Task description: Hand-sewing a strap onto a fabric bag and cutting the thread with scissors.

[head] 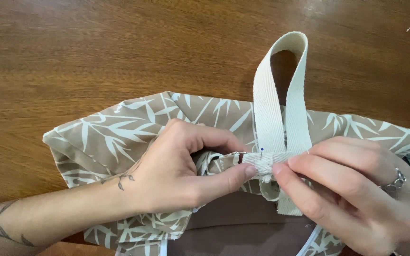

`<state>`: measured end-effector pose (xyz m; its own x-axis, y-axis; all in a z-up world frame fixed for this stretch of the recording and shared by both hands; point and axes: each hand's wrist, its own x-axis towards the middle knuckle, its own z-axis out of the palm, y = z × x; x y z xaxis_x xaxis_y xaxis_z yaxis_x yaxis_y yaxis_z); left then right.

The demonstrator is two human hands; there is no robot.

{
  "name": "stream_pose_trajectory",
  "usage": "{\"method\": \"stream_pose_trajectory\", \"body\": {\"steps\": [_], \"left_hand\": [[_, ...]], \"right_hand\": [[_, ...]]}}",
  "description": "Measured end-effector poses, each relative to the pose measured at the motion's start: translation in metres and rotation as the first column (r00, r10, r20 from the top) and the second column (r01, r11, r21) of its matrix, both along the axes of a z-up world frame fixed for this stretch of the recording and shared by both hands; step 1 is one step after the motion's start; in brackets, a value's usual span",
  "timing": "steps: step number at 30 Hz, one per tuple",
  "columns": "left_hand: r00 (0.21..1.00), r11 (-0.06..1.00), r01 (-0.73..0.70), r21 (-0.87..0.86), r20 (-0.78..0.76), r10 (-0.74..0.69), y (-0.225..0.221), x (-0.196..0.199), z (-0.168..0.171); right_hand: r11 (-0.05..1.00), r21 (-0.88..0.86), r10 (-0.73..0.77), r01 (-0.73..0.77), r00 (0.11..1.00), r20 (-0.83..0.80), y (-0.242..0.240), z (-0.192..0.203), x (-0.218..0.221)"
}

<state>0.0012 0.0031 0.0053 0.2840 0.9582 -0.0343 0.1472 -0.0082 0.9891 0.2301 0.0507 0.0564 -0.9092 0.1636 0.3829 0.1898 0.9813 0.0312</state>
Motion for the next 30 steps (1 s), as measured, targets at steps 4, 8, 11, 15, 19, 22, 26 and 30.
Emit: {"method": "stream_pose_trajectory", "body": {"steps": [4, 8, 11, 15, 19, 22, 26, 30], "left_hand": [[1.0, 1.0, -0.003, 0.0, 0.004, 0.003, 0.0, 0.0, 0.0], [1.0, 1.0, -0.012, 0.015, -0.015, 0.012, -0.001, 0.0, -0.002], [0.999, 0.999, -0.013, 0.036, -0.043, 0.014, -0.001, 0.0, -0.001], [0.997, 0.999, -0.019, 0.043, -0.072, 0.022, -0.002, 0.001, -0.003], [0.997, 0.995, -0.019, 0.097, -0.079, 0.026, -0.001, 0.002, -0.007], [1.0, 0.976, 0.022, 0.218, -0.011, -0.02, 0.0, 0.003, -0.006], [0.998, 0.947, 0.045, 0.317, -0.066, -0.025, -0.003, 0.004, -0.015], [0.992, 0.911, 0.106, 0.398, -0.11, -0.067, -0.002, 0.005, -0.016]], "right_hand": [[0.999, -0.035, 0.024, -0.024, 1.0, -0.005, 0.002, -0.001, -0.001], [0.969, -0.245, -0.022, 0.034, 0.998, 0.051, 0.0, 0.002, 0.002], [0.913, -0.403, -0.043, 0.065, 0.997, 0.064, 0.002, 0.001, 0.0], [0.863, -0.503, -0.086, 0.048, 0.995, -0.051, 0.008, -0.008, 0.002], [0.787, -0.615, -0.132, 0.055, 0.988, -0.082, 0.013, -0.01, 0.006], [0.783, -0.621, -0.163, 0.046, 0.978, -0.133, 0.012, -0.014, 0.004], [0.848, -0.527, -0.137, 0.057, 0.984, -0.113, -0.001, 0.002, 0.003], [0.978, -0.206, -0.023, 0.017, 0.999, -0.024, -0.002, 0.012, 0.0]]}}
